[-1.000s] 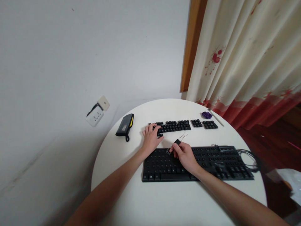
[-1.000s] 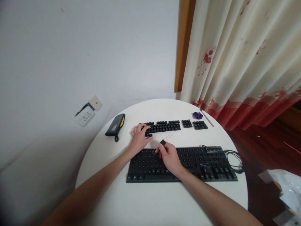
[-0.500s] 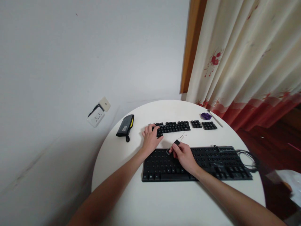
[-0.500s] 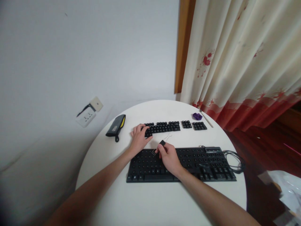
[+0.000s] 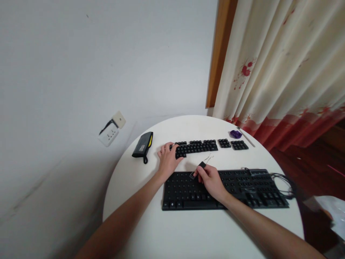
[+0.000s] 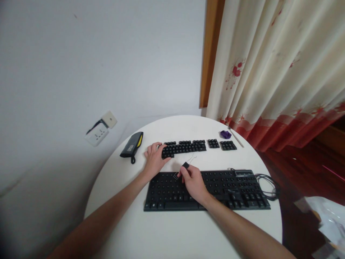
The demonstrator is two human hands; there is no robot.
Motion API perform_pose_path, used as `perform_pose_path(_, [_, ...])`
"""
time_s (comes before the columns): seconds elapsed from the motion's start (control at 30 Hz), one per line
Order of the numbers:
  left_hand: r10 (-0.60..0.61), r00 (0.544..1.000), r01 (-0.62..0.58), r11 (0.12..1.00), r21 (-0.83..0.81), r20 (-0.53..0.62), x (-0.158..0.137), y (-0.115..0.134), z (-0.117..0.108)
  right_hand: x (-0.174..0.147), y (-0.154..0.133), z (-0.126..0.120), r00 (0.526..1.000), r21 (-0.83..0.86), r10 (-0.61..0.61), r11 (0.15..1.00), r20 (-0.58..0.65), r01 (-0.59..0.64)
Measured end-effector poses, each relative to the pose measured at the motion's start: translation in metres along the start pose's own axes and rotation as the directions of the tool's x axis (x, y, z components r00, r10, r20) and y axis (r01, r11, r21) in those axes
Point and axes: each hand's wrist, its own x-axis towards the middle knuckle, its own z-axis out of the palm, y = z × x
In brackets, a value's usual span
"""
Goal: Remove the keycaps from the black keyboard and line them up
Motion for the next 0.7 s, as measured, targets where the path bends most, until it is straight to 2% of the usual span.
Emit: perform_pose_path(0.7, [0.005, 0.999, -0.004, 1.000, -0.026, 0.035, 0.0004, 0.0020, -0.0004, -0.0006, -0.0014, 0.0011, 1.000, 0.005, 0.019, 1.000, 0.011, -0.019])
